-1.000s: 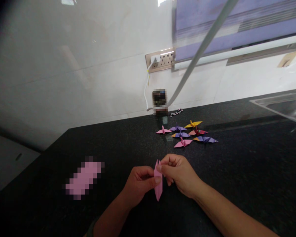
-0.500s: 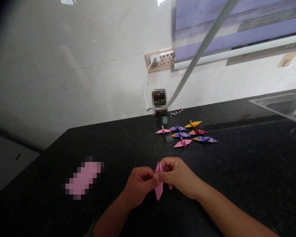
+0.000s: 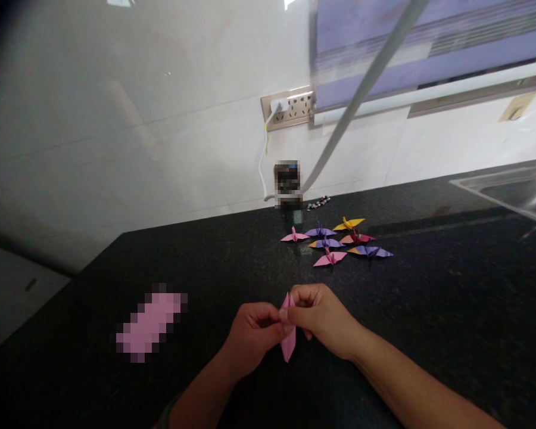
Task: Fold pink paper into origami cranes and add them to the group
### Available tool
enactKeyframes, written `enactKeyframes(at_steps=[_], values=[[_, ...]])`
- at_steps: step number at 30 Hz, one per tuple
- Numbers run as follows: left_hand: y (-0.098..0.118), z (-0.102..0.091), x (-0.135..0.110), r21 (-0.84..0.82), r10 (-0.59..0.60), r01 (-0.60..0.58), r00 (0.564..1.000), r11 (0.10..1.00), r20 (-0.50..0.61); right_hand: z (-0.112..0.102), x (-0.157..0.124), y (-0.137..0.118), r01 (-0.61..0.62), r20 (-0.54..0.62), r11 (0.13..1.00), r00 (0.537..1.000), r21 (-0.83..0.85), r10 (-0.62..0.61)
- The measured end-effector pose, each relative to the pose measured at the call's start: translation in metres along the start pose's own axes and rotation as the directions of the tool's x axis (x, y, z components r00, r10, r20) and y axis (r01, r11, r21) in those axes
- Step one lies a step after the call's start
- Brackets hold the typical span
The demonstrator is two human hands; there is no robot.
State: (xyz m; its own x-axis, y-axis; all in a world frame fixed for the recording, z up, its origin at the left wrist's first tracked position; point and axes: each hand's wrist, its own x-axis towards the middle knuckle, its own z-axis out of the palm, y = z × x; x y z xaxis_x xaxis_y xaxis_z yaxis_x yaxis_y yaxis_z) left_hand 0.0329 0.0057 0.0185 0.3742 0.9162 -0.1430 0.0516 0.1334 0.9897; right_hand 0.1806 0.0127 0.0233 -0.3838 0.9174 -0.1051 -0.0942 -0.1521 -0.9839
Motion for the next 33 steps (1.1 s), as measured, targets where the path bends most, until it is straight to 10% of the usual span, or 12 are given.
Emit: enactKeyframes(at_steps=[21, 33], values=[[0.007, -0.003, 0.000, -0.124, -0.103, 0.109, 0.993, 0.986, 0.053, 0.008, 0.004, 0.004, -0.007, -0.245, 0.992, 0.969, 0.130, 0.039], [0.004, -0.004, 0.002, -0.099, -0.093, 0.093, 0.996, 0.991, -0.001, -0.002, 0.006, 0.005, 0.005, -0.077, 1.000, 0.997, 0.000, -0.005]])
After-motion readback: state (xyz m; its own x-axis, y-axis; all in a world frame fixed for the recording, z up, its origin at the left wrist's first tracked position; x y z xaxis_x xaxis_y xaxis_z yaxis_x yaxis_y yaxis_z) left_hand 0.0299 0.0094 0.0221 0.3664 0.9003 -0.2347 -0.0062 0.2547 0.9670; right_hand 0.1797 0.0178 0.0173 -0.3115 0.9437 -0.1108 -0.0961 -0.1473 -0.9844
